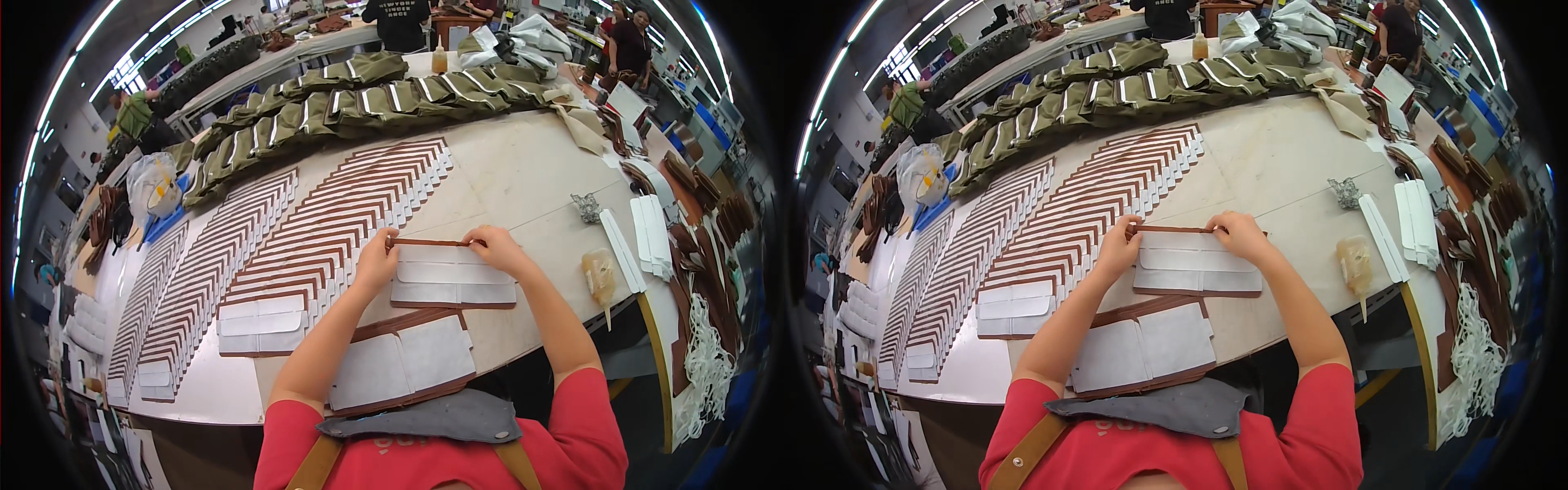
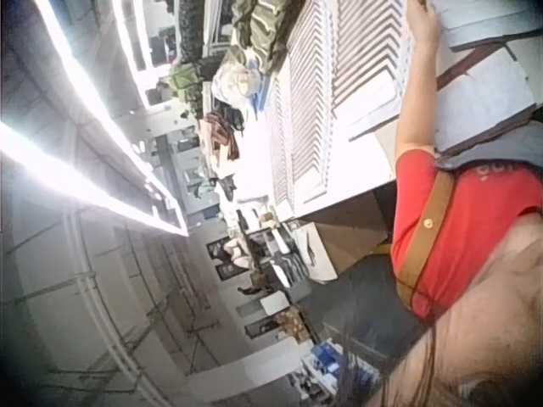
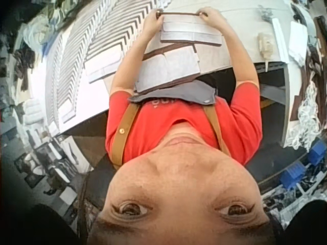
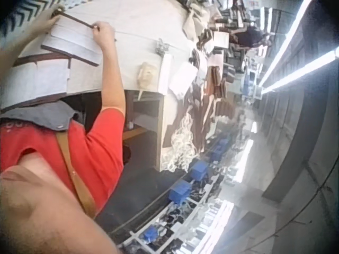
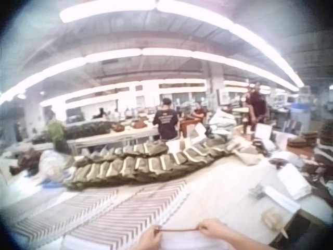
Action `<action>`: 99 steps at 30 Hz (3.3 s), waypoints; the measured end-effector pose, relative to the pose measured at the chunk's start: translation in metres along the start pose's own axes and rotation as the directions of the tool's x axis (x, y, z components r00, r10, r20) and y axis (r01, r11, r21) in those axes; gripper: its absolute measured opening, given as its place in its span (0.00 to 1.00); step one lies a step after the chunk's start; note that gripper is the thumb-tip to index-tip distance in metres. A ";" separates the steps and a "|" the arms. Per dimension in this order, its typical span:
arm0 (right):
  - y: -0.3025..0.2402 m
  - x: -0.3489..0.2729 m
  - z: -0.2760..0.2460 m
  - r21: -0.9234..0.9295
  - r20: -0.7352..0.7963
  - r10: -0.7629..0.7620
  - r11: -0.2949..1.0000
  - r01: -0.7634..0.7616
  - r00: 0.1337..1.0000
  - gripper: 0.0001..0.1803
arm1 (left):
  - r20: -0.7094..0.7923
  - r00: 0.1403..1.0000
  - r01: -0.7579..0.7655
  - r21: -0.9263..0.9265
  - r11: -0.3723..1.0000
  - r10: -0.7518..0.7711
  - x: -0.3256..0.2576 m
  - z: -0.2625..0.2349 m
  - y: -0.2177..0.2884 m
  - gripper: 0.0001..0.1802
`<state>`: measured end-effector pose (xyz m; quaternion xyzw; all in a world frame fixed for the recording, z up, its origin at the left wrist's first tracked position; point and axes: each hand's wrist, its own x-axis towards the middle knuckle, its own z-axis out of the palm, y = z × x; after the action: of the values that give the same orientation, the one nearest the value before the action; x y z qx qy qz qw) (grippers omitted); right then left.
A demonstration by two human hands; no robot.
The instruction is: The person applies glue from a squeeze bottle onto white rectangular paper strips and presses them onto brown paper frames. The person repeatedly picks up white strips, applies adhesive, and attaches them to the brown frames, stacking the completed units on the table.
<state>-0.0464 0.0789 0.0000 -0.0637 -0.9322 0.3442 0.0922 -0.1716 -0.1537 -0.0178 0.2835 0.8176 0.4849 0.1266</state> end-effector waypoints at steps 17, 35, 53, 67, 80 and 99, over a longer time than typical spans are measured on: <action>0.001 -0.045 0.050 -0.342 0.077 -0.245 0.904 0.256 0.967 0.27 | 0.421 0.883 -0.443 0.601 0.665 0.208 -0.036 0.056 0.005 0.37; 0.034 -0.068 0.005 -0.501 0.034 0.108 0.862 -0.076 0.994 0.30 | 0.263 0.955 -0.292 0.737 0.609 0.140 -0.028 0.046 -0.008 0.37; 0.017 0.029 0.013 -0.002 0.195 0.227 0.973 -0.231 0.954 0.11 | 0.095 0.947 -0.320 0.176 0.931 0.307 -0.011 0.030 -0.034 0.31; -0.002 0.000 -0.010 0.320 0.121 0.067 0.942 -0.103 0.990 0.11 | -0.033 0.999 0.033 -0.285 0.958 -0.044 -0.024 0.013 -0.010 0.28; 0.040 -0.054 -0.050 0.481 0.141 0.428 0.759 -0.440 0.893 0.14 | -0.001 0.988 0.126 -0.552 0.824 -0.152 -0.020 0.016 -0.012 0.22; 0.017 -0.046 -0.025 0.762 -0.078 0.432 0.607 -0.226 0.898 0.10 | 0.006 0.977 0.158 -0.699 0.697 -0.215 -0.037 -0.027 0.004 0.25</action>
<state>0.0051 0.0989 0.0014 -0.2363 -0.6646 0.6899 0.1630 -0.1534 -0.1933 -0.0032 0.1121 0.6040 0.7513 0.2411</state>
